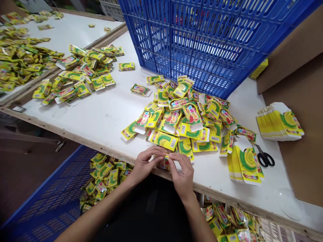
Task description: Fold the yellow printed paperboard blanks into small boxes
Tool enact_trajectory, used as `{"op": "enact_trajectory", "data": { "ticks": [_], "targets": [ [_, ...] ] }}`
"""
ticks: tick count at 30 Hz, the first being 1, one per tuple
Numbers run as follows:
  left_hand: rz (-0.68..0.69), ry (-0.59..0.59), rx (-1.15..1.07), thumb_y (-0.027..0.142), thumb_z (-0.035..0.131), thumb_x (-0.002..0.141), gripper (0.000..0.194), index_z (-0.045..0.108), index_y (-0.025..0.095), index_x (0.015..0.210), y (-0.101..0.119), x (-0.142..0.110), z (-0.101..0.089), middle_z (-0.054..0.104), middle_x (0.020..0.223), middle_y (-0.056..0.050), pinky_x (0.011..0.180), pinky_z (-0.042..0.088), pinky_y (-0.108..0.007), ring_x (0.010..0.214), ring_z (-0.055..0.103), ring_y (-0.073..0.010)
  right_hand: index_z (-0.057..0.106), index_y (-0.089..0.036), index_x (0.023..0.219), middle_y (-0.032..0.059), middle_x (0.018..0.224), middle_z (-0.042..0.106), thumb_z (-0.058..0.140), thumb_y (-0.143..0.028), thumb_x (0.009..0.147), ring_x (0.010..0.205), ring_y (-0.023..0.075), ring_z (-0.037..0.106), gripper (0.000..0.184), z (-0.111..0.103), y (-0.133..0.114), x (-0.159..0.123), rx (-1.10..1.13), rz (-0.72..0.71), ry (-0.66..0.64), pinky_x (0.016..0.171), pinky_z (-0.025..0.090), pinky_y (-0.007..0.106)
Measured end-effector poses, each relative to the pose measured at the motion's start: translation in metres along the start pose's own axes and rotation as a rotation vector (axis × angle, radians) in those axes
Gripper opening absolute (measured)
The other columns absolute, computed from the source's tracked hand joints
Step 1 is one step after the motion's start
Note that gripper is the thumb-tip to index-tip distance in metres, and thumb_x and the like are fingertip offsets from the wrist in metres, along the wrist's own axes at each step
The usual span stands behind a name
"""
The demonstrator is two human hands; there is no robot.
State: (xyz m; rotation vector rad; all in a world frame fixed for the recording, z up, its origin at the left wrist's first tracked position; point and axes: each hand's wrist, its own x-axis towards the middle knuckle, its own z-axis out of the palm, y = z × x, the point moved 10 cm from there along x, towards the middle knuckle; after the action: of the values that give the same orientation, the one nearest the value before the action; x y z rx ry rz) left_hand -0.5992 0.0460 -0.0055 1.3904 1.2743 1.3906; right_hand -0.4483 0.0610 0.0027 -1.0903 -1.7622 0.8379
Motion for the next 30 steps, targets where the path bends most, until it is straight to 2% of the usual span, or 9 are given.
{"op": "enact_trajectory", "data": {
  "ticks": [7, 9, 13, 16, 19, 21, 23, 27, 30],
  "targets": [
    [0.085, -0.014, 0.101, 0.020, 0.061, 0.087, 0.015, 0.074, 0.021, 0.095, 0.000, -0.007, 0.001, 0.071, 0.097, -0.009, 0.081, 0.055, -0.034, 0.093, 0.067, -0.0202, 0.068, -0.024, 0.096, 0.0048, 0.091, 0.068, 0.060, -0.018, 0.088, 0.089, 0.0209, 0.062, 0.013, -0.002, -0.004, -0.005, -0.030, -0.127, -0.043, 0.080, 0.050, 0.039],
    [0.104, 0.032, 0.137, 0.019, 0.058, 0.088, 0.016, 0.073, 0.021, 0.095, 0.008, -0.011, -0.008, 0.070, 0.095, -0.008, 0.079, 0.055, -0.033, 0.090, 0.067, -0.0197, 0.067, -0.024, 0.098, 0.0057, 0.095, 0.067, 0.058, -0.021, 0.089, 0.091, 0.0215, 0.062, 0.013, -0.003, -0.002, -0.001, -0.016, -0.108, -0.055, 0.081, 0.050, 0.040],
    [0.105, 0.220, 0.290, 0.019, 0.056, 0.088, 0.016, 0.071, 0.022, 0.093, 0.034, -0.026, -0.070, 0.068, 0.091, -0.006, 0.079, 0.054, -0.034, 0.089, 0.065, -0.0203, 0.058, -0.024, 0.121, 0.0090, 0.111, 0.065, 0.060, -0.031, 0.089, 0.095, 0.0242, 0.059, 0.033, -0.002, 0.004, 0.016, -0.152, -0.073, -0.003, 0.084, 0.048, 0.042],
    [0.058, 0.315, 0.589, 0.022, 0.061, 0.085, 0.014, 0.070, 0.023, 0.096, 0.052, -0.038, -0.124, 0.064, 0.112, -0.007, 0.096, 0.046, -0.042, 0.108, 0.059, -0.0251, 0.053, -0.026, 0.129, 0.0105, 0.126, 0.060, 0.061, -0.035, 0.088, 0.103, 0.0280, 0.055, 0.043, 0.023, 0.003, 0.032, -0.322, -0.154, -0.113, 0.090, 0.043, 0.047],
    [0.039, 0.401, 0.752, 0.024, 0.063, 0.083, 0.018, 0.068, 0.023, 0.100, 0.063, -0.047, -0.149, 0.059, 0.123, -0.008, 0.104, 0.038, -0.046, 0.118, 0.054, -0.0272, 0.055, -0.024, 0.128, 0.0115, 0.122, 0.063, 0.060, -0.033, 0.089, 0.098, 0.0291, 0.056, 0.041, 0.043, 0.005, 0.042, -0.416, -0.196, -0.190, 0.086, 0.043, 0.046],
    [0.043, 0.420, 0.709, 0.022, 0.061, 0.084, 0.017, 0.066, 0.022, 0.101, 0.059, -0.048, -0.142, 0.061, 0.118, -0.008, 0.103, 0.041, -0.045, 0.114, 0.056, -0.0255, 0.058, -0.022, 0.124, 0.0118, 0.118, 0.065, 0.060, -0.033, 0.089, 0.098, 0.0298, 0.057, 0.037, 0.044, 0.007, 0.042, -0.438, -0.198, -0.195, 0.084, 0.043, 0.045],
    [0.021, 0.418, 0.569, 0.022, 0.059, 0.086, 0.017, 0.064, 0.020, 0.102, 0.043, -0.045, -0.121, 0.062, 0.113, -0.008, 0.097, 0.046, -0.042, 0.109, 0.059, -0.0237, 0.060, -0.021, 0.121, 0.0112, 0.116, 0.067, 0.059, -0.037, 0.089, 0.098, 0.0295, 0.058, 0.036, 0.038, 0.009, 0.038, -0.425, -0.175, -0.188, 0.084, 0.043, 0.045],
    [-0.173, 0.280, 0.203, 0.025, 0.058, 0.088, 0.024, 0.056, 0.020, 0.112, -0.011, -0.029, -0.055, 0.062, 0.112, -0.009, 0.088, 0.053, -0.037, 0.101, 0.063, -0.0211, 0.063, -0.019, 0.114, 0.0113, 0.106, 0.071, 0.051, -0.041, 0.093, 0.094, 0.0278, 0.063, 0.032, 0.013, 0.023, 0.021, -0.335, -0.018, -0.099, 0.083, 0.047, 0.044],
    [-0.221, 0.182, -0.015, 0.026, 0.063, 0.086, 0.032, 0.049, 0.021, 0.114, -0.028, -0.018, -0.014, 0.062, 0.112, -0.009, 0.093, 0.051, -0.038, 0.104, 0.063, -0.0210, 0.061, -0.018, 0.111, 0.0119, 0.103, 0.072, 0.046, -0.039, 0.095, 0.091, 0.0254, 0.067, 0.031, 0.003, 0.039, 0.003, -0.119, 0.177, -0.011, 0.077, 0.052, 0.039]
  ]
}}
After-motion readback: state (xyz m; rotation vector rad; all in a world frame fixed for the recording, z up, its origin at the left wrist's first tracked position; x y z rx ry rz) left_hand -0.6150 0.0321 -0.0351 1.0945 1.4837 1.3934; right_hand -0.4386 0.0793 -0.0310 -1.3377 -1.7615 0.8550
